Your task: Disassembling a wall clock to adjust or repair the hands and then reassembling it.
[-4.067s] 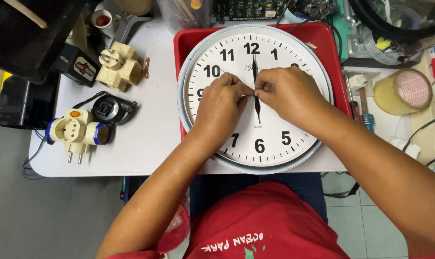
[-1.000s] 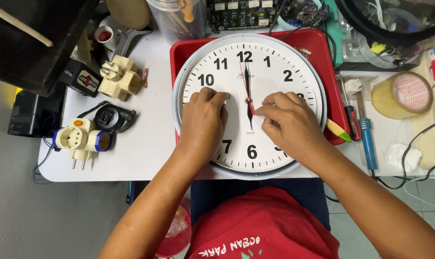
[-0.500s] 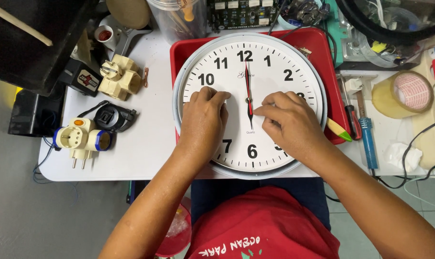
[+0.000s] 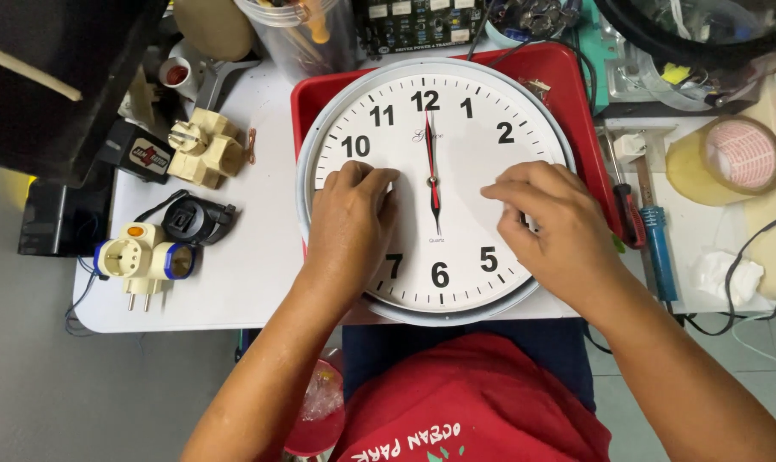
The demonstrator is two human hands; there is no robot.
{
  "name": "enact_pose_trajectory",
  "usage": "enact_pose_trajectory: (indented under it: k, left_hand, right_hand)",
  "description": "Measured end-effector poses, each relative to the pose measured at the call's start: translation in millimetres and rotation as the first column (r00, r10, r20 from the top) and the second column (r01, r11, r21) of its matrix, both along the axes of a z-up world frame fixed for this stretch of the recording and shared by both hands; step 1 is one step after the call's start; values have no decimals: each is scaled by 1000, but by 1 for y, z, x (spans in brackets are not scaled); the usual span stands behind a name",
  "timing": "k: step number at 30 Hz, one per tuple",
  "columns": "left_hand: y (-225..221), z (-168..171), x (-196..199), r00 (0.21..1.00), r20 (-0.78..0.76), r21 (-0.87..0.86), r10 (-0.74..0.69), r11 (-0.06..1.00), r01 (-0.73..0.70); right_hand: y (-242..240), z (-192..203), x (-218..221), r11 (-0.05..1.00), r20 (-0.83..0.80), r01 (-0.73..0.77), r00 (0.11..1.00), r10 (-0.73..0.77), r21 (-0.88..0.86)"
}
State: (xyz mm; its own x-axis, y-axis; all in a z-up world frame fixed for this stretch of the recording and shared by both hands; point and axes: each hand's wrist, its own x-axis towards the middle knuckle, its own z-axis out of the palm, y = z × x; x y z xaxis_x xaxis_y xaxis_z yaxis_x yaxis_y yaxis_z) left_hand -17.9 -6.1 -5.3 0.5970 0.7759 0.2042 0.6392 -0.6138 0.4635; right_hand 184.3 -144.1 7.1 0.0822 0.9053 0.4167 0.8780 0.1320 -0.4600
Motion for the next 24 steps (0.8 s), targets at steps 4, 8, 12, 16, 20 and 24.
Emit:
enact_pose_trajectory:
  k: [4,8,12,16,20,24]
  left_hand:
    - [6,-22,-8,980,157,22,-119,993,117]
    - [-1,-6,-26,982,184,242,-32,970,-14]
    - [-3,-2,-41,941,80,89,327,938,-334]
    - [-6,3,-43,910,24,-136,415,903,-408]
    - [-1,-2,-43,891,62,-185,451,882,-434]
    - [0,3,-40,862,111,-298,494,844,-446]
  right_hand:
    - [-41,7,7,980,-17,69,998,-67,189]
    - [-78,-29,15,952,-39,183,983,-179,246]
    - [-83,-61,21,936,-71,276,961,-267,219]
    - [-87,-77,18,955,-120,274,958,-260,117]
    - [-90,-69,13,963,-211,251,951,-227,96]
    - [-94,-68,7,956,-298,208,944,-141,208]
